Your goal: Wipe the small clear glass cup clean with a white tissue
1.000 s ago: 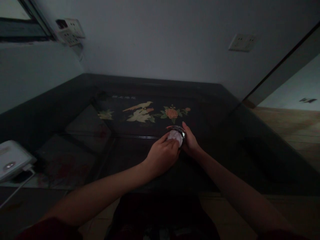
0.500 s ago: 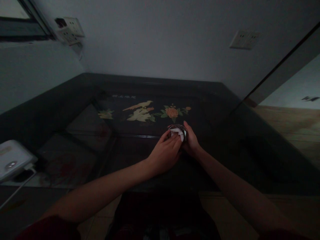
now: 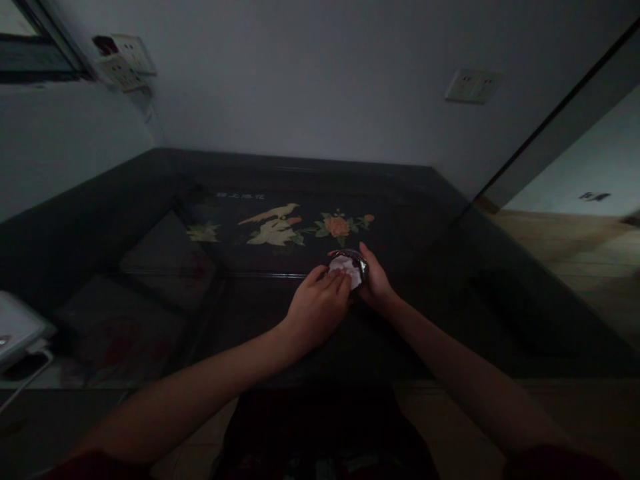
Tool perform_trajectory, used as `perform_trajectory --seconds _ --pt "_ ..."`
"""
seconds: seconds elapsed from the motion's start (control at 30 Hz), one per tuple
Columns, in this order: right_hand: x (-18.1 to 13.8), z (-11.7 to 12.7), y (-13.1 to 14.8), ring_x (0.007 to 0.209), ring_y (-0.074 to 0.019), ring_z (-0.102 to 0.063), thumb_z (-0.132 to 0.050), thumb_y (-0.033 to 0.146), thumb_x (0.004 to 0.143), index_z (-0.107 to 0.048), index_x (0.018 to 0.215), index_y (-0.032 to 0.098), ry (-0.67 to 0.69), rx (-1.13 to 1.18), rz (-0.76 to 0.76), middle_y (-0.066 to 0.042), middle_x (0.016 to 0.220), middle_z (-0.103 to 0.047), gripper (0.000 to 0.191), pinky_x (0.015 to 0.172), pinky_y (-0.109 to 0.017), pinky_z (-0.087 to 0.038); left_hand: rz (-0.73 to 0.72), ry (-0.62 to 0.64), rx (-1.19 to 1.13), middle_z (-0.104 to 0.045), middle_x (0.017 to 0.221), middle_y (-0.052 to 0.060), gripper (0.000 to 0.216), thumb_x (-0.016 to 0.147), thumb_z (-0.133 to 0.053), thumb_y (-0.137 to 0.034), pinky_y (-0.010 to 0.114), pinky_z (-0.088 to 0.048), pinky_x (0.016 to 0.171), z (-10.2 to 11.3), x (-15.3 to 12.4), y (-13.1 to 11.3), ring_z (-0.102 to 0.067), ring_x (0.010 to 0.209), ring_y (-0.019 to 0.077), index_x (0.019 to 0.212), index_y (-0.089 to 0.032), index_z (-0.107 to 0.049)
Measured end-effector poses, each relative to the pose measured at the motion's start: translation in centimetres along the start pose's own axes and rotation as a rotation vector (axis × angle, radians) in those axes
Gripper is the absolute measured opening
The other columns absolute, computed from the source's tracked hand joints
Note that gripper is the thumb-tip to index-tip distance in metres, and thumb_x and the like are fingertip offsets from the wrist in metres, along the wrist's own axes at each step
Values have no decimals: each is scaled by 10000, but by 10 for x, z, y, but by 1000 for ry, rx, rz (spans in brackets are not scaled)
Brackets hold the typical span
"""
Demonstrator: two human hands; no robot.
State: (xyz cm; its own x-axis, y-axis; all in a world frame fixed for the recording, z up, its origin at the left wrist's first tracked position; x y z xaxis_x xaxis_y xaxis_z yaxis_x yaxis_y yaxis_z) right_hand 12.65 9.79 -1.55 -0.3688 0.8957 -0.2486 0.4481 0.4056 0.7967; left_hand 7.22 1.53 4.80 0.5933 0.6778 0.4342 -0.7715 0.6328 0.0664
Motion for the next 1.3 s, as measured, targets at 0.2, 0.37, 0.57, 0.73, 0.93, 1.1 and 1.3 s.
perform_trajectory --seconds 0.2,0.37,0.57,0.73,0.93,1.1,1.3 --pt "0 2 1 919 -213 -669 -450 501 865 -702 945 183 11 14 47 -54 793 -738 414 825 -330 -518 39 34 42 -561 1312 198 469 884 -542 -279 420 -337 1060 -10 0 0 -512 1240 275 1260 -7 -475" --pt "-1 5 3 927 -227 -668 -459 490 856 -702 908 167 -19 29 54 -63 782 -737 407 828 -336 -517 -108 6 -5 -616 1242 167 375 906 -501 -252 380 -334 1065 -8 3 -6 -523 1228 244 1212 -35 -493" --pt "-3 0 4 883 -235 -680 -422 481 870 -710 866 173 -15 4 48 -57 709 -731 422 798 -344 -525 -127 -18 -43 -695 1075 131 259 894 -513 -229 328 -403 1002 3 4 -6 -622 1087 202 1096 -72 -552" --pt "-2 2 1 878 -226 -678 -441 488 852 -703 773 172 -22 23 30 -54 684 -723 418 802 -334 -522 -49 17 -12 -691 1104 143 254 919 -472 -216 353 -440 970 0 2 -2 -639 1063 205 1105 -71 -568" --pt "1 7 3 934 -214 -662 -451 436 854 -703 801 190 -15 60 79 -42 738 -732 356 839 -327 -512 -34 14 26 -569 1306 190 449 893 -527 -276 387 -349 1093 -10 4 2 -522 1235 262 1250 -7 -491" --pt "-1 8 4 941 -241 -665 -463 473 835 -709 900 176 -6 38 94 -64 778 -738 391 840 -355 -515 -161 -5 -30 -607 1262 150 377 907 -498 -257 368 -302 1132 -13 7 -2 -497 1261 246 1210 -35 -520" --pt "0 5 3 880 -238 -680 -390 462 875 -699 967 158 2 53 53 -80 785 -737 442 816 -363 -521 -158 -33 2 -617 1250 149 347 921 -459 -232 389 -310 1131 -9 6 -3 -522 1239 234 1204 -42 -527"
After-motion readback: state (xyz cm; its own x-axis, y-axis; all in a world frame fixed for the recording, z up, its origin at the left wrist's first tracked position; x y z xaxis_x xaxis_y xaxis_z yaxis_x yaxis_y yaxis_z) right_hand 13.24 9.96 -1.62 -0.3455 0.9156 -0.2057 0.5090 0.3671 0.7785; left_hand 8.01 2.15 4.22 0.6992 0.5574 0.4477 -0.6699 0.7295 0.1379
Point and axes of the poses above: each hand's wrist, its own x-axis towards the middle knuckle, its own z-axis out of the back of the hand, y = z × x, the point moved 8 cm from there along x, towards the middle knuckle
